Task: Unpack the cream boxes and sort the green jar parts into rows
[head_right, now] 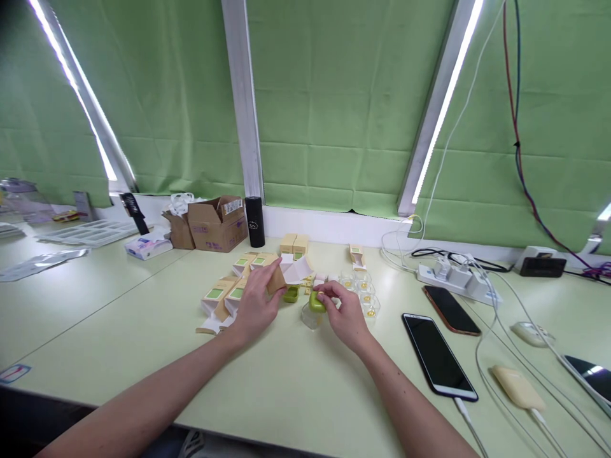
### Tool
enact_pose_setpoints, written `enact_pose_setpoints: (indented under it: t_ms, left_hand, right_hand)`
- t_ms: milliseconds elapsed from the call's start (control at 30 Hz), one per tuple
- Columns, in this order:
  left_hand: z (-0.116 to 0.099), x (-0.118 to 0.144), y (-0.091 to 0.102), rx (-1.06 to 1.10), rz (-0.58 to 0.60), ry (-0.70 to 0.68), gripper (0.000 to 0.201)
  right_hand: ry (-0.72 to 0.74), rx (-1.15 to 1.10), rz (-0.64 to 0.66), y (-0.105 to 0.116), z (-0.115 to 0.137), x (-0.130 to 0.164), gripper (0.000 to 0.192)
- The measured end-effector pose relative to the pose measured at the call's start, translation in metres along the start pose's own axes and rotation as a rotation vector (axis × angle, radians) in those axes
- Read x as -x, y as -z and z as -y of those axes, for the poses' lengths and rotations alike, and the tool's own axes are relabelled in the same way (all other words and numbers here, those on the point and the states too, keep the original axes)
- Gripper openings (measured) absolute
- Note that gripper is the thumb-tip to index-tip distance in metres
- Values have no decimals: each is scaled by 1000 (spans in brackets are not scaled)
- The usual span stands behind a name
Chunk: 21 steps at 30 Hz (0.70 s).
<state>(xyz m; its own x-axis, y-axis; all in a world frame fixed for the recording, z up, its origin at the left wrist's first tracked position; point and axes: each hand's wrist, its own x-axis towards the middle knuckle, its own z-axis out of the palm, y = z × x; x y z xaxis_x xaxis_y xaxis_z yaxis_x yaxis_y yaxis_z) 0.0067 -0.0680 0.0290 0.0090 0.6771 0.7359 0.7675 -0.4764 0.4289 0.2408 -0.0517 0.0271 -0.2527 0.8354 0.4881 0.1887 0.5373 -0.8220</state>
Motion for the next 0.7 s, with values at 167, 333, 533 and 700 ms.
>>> enact_pose_setpoints:
  t_ms: [167, 333, 533, 700]
  left_hand:
    - [-3, 2, -1, 35, 17, -9, 66]
    - [-5, 1, -1, 47, 27, -18, 66]
    - [-5, 2, -2, 54, 20, -11, 64]
    - [-5, 2, -2, 68, 25, 0, 64]
  right_hand:
    - [-13, -69, 49, -6, -12, -3, 22]
    - [6, -73, 76, -10, -14, -3, 19]
    - [28, -12, 109, -11, -15, -2, 17]
    - [63, 39, 150, -10, -17, -2, 17]
